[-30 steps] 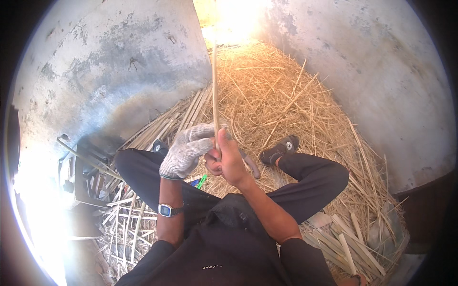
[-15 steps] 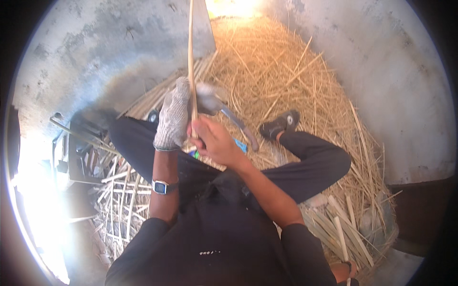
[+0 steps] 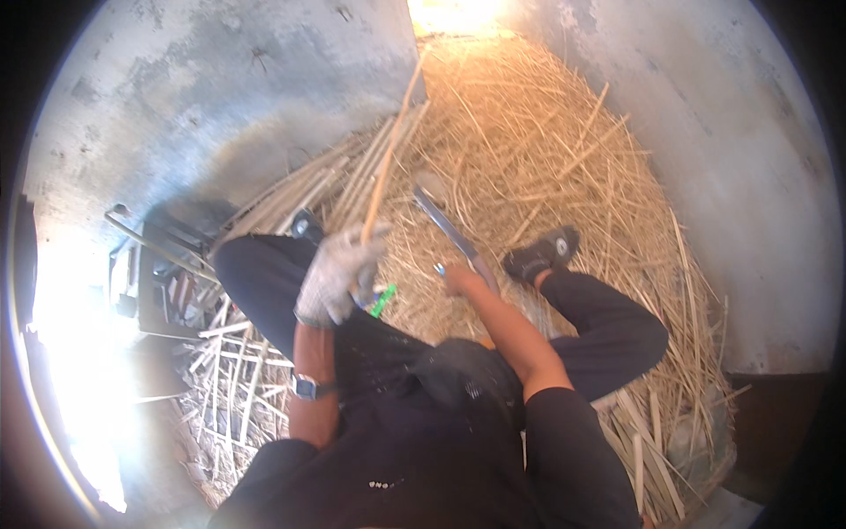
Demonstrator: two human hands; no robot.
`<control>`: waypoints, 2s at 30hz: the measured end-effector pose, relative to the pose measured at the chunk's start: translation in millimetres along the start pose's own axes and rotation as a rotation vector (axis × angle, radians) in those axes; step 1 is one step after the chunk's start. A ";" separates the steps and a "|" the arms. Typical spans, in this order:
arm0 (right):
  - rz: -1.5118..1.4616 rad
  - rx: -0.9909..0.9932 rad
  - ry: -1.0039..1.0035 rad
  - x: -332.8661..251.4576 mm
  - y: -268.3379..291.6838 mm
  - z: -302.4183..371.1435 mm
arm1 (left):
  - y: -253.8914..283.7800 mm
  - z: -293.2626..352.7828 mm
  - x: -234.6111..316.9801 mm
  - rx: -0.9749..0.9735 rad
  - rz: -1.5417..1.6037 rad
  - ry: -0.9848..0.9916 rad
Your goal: The person sits on a chair and uses a machete to split long bamboo sticks into thinner strips. They hold the bamboo with a gloved hand and strike it with the machete, then use a utility knife to further refine the strips.
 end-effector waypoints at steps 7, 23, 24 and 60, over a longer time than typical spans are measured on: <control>-0.214 0.212 -0.261 -29.4 -34.8 8.7 | 12.9 42.4 14.6 0.055 -0.105 -0.041; -0.408 0.439 -0.253 -40.5 197.7 154.3 | -2.5 68.3 54.7 0.018 0.380 -0.412; -0.498 0.352 -0.252 -54.8 217.8 192.0 | -6.8 70.2 58.9 0.008 0.384 -0.440; -0.987 0.855 0.785 -164.6 335.7 345.4 | -85.9 40.0 42.5 0.057 0.034 0.023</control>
Point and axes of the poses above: each hand's wrist, its own z-axis away from the middle knuckle, its own y-axis out of the back of the hand, x = y × z, the point moved 10 cm from there along -z, towards the middle knuckle, and after that the axes turned 14 degrees about -x, right-handed, at the moved point
